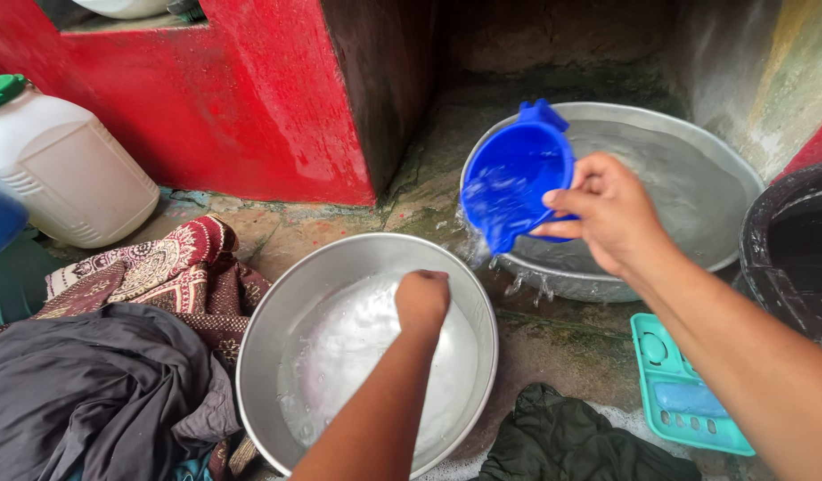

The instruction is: The person washes clothes by hand by rinsing a bucket, scrubbing clothes in washbasins, and pouring water into a metal basin with a plastic mug.

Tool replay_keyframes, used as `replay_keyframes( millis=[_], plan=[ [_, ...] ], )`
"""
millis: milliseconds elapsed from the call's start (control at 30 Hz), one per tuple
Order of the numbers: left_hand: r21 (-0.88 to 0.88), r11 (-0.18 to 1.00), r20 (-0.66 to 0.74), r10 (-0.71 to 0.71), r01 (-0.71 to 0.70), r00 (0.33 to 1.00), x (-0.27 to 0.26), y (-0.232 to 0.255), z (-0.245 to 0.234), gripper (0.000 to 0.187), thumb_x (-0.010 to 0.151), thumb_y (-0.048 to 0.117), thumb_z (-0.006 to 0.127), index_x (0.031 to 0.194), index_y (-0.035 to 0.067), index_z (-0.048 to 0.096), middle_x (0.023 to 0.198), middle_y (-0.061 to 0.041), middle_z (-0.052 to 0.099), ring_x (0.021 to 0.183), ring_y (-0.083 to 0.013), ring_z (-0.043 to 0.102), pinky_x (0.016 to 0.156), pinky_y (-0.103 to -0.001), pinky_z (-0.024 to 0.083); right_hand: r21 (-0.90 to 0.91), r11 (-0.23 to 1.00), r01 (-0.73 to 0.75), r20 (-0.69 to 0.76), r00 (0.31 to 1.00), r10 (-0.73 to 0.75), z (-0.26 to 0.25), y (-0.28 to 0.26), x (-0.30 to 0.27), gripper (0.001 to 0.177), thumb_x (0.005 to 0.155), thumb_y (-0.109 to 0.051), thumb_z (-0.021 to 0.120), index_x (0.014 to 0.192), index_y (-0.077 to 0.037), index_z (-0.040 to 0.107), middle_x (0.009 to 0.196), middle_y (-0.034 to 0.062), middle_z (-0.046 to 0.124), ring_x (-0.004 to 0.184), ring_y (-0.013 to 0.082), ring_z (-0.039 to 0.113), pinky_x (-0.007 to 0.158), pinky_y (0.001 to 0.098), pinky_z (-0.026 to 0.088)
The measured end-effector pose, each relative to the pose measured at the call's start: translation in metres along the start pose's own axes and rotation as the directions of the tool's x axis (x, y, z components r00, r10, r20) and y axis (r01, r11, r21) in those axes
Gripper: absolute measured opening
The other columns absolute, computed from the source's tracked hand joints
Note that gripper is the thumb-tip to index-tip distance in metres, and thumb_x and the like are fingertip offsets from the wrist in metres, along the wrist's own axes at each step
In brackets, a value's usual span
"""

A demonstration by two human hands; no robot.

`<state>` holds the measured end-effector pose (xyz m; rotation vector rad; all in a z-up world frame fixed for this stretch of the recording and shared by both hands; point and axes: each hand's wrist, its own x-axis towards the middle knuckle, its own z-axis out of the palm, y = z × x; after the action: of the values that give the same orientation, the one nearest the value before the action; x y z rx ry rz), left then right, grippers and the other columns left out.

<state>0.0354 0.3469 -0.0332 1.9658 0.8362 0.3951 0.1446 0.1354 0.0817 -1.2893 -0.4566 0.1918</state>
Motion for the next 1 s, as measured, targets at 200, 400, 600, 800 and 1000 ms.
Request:
replay_keyframes(
  millis=[200,400,600,800,1000],
  plan=[
    [-0.458,0.712,0.249,-0.473,0.533,0.845,0.011,0.019,-0.048,0.038,0.093,0.011,0.061,0.129,0.001,0.064,0.140,-0.025,0.063,0.117,-0.0413,0.066,0.092,-0.061,0.057,-0.092,0.994,0.064,0.115,0.992,-0.054,0.052,0.005,-0.024,0.026,0.085,0.006,0.068,0.090,-0.008,0.047,0.087,0.0058,0.056,0.075,0.0162,0.068,0.068,0.0421,0.067],
    [-0.428,0.628,0.368,-0.536,0.650,0.760,0.018,0.002,-0.071,0.059,0.097,-0.001,0.044,0.154,0.009,0.036,0.165,-0.023,0.028,0.148,-0.0464,0.036,0.103,-0.076,0.045,-0.525,0.722,0.450,0.293,0.892,-0.344,0.076,-0.003,-0.048,0.028,0.083,0.000,0.075,0.088,-0.003,0.048,0.084,0.0063,0.050,0.072,0.0170,0.057,0.063,0.0350,0.057],
    [-0.430,0.640,0.414,-0.488,0.637,0.769,0.035,-0.007,-0.061,0.059,0.099,0.000,0.040,0.157,0.000,0.032,0.166,-0.023,0.025,0.151,-0.0462,0.032,0.106,-0.075,0.042,-0.600,0.586,0.544,0.421,0.838,-0.348,0.097,-0.006,-0.069,0.021,0.084,-0.003,0.072,0.091,-0.004,0.051,0.088,0.0094,0.052,0.076,0.0232,0.059,0.068,0.0381,0.050],
    [-0.475,0.631,0.352,-0.502,0.613,0.790,0.016,0.012,-0.072,0.059,0.100,0.003,0.035,0.157,0.014,0.036,0.165,-0.021,0.031,0.150,-0.0512,0.033,0.106,-0.078,0.038,-0.568,0.449,0.690,0.578,0.723,-0.379,0.109,0.008,-0.089,0.018,0.085,-0.002,0.069,0.097,-0.003,0.056,0.096,0.0135,0.053,0.091,0.0338,0.057,0.077,0.0435,0.048],
    [-0.460,0.695,0.323,-0.448,0.552,0.834,-0.007,0.034,-0.078,0.060,0.095,0.023,0.049,0.155,0.023,0.044,0.157,-0.016,0.047,0.140,-0.0446,0.039,0.103,-0.076,0.038,-0.566,0.530,0.631,0.592,0.759,-0.272,0.106,0.023,-0.092,0.018,0.086,-0.004,0.070,0.093,-0.004,0.054,0.093,0.0109,0.055,0.088,0.0284,0.060,0.076,0.0411,0.050]
  ],
)
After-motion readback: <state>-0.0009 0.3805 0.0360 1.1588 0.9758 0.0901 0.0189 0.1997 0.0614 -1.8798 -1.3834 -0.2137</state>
